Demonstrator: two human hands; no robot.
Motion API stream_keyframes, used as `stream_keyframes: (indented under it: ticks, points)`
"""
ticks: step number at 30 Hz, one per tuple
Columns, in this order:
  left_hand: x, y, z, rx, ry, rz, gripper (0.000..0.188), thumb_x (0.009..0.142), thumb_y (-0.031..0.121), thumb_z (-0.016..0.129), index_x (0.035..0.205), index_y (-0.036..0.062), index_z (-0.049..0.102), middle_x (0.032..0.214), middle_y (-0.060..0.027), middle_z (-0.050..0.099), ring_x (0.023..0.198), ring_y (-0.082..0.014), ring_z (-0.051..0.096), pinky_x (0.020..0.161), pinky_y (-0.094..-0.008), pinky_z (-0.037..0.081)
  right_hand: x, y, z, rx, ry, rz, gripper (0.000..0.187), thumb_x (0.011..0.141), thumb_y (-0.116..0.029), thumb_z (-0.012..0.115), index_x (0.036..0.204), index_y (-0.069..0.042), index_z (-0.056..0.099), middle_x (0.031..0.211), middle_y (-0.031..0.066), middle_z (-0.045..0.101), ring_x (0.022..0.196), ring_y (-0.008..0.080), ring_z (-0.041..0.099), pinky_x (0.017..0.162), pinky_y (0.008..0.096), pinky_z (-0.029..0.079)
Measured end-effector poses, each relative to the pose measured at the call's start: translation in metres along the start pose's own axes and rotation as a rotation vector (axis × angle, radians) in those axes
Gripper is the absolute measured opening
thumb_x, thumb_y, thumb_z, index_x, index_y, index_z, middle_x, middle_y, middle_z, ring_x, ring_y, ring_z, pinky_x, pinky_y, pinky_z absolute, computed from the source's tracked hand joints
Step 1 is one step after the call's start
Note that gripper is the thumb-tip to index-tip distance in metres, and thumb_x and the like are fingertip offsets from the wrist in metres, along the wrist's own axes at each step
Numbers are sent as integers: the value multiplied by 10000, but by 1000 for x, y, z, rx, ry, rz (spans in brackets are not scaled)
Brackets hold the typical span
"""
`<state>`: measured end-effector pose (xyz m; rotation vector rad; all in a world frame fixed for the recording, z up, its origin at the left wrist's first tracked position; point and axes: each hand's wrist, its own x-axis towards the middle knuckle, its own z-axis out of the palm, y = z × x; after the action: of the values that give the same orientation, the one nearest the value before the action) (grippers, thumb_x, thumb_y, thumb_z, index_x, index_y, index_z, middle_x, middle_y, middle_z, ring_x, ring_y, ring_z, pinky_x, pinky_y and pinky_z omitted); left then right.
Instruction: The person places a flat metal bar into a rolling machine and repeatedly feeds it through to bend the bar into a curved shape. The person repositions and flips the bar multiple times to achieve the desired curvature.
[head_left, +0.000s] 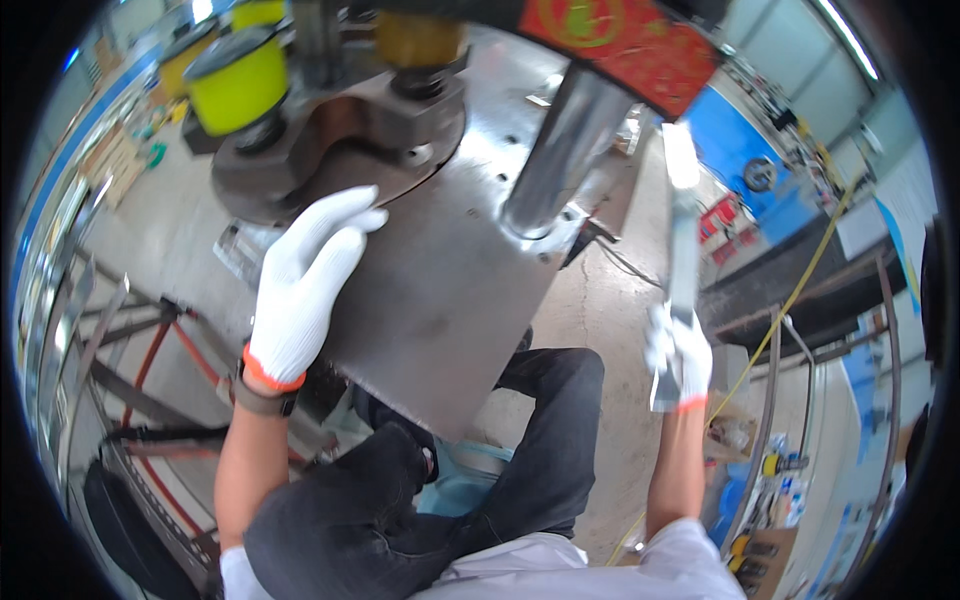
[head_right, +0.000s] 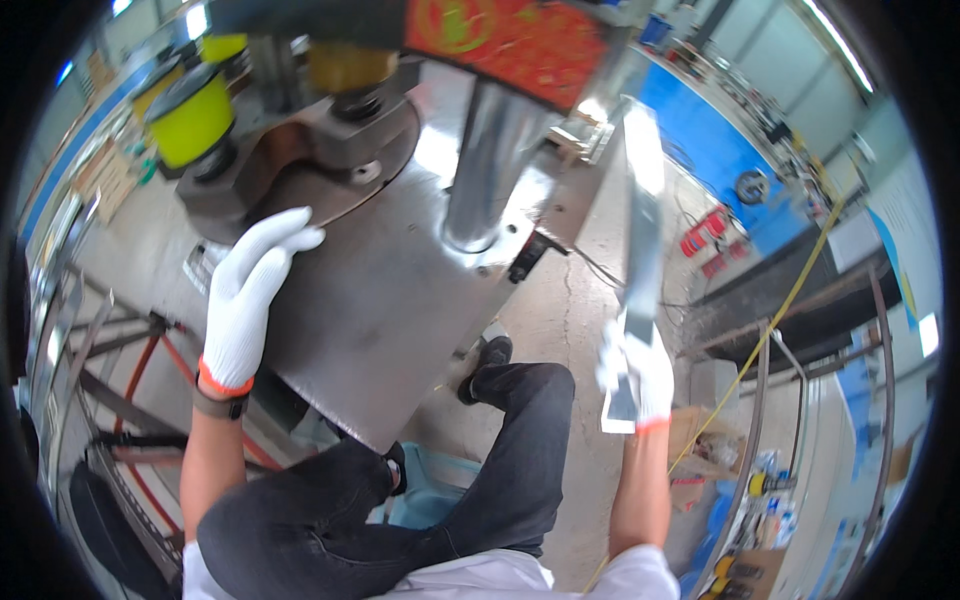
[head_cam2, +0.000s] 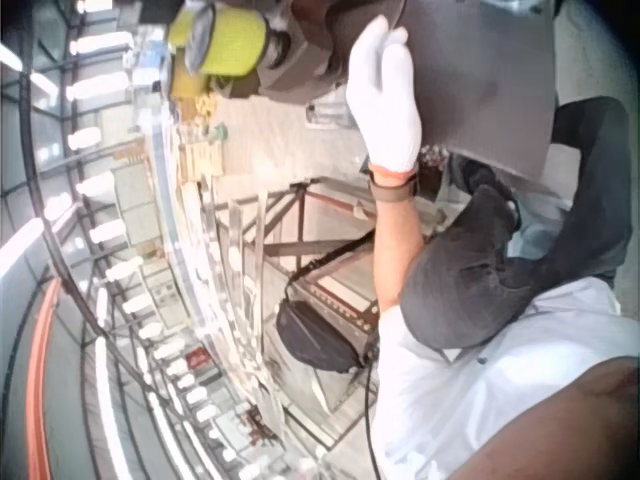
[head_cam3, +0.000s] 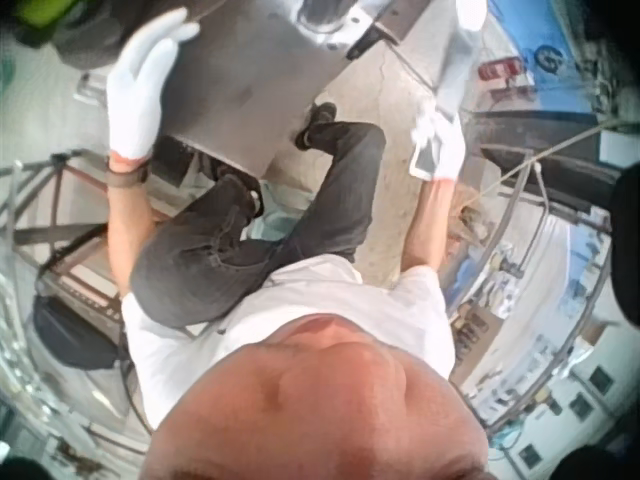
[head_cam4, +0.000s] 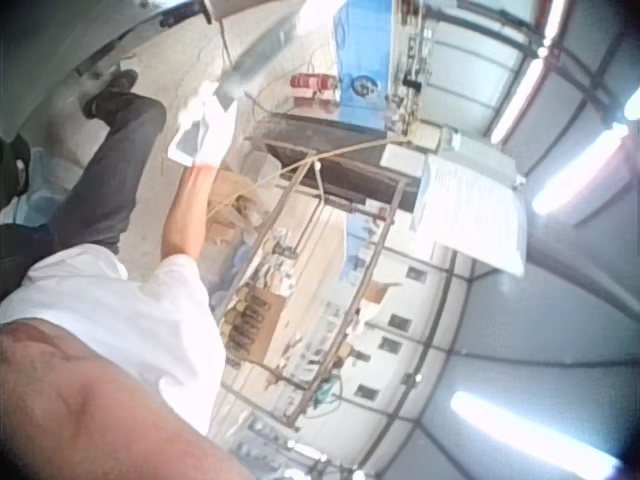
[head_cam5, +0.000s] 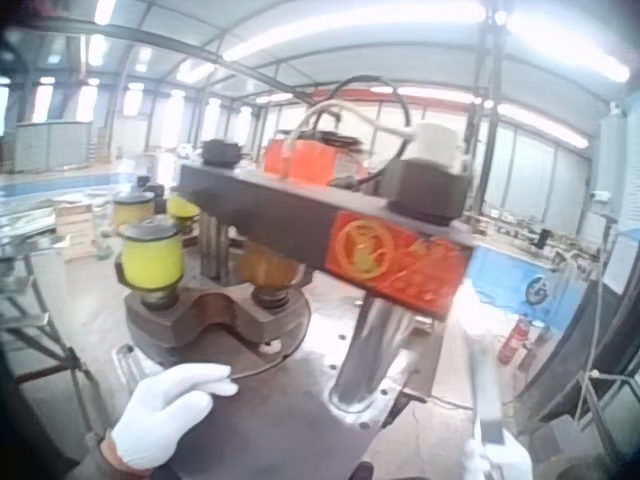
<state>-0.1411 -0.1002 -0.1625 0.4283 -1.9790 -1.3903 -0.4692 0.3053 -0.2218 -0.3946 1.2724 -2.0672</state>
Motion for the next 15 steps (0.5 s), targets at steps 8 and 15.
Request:
stream_keyframes:
  ticks: [8,15]
  points:
    - [-11,2,3,164,-22,1,355,1187,111,715,1522,0,752,1403,-58,813,1326,-141,724,1195,-333,539,-205,29,-49,170,-156,-2,924,1102,14,767,1889,-135,305,940,185,680,598,292,668,462,502,601]
    - [-12,-8,5,102,65,-21,220,1198,141,742,1346,-6,812,1352,-50,823,1293,-133,738,1185,-324,550,-277,31,-63,182,-329,203,691,1000,50,807,1637,29,539,965,292,761,731,387,767,615,556,625]
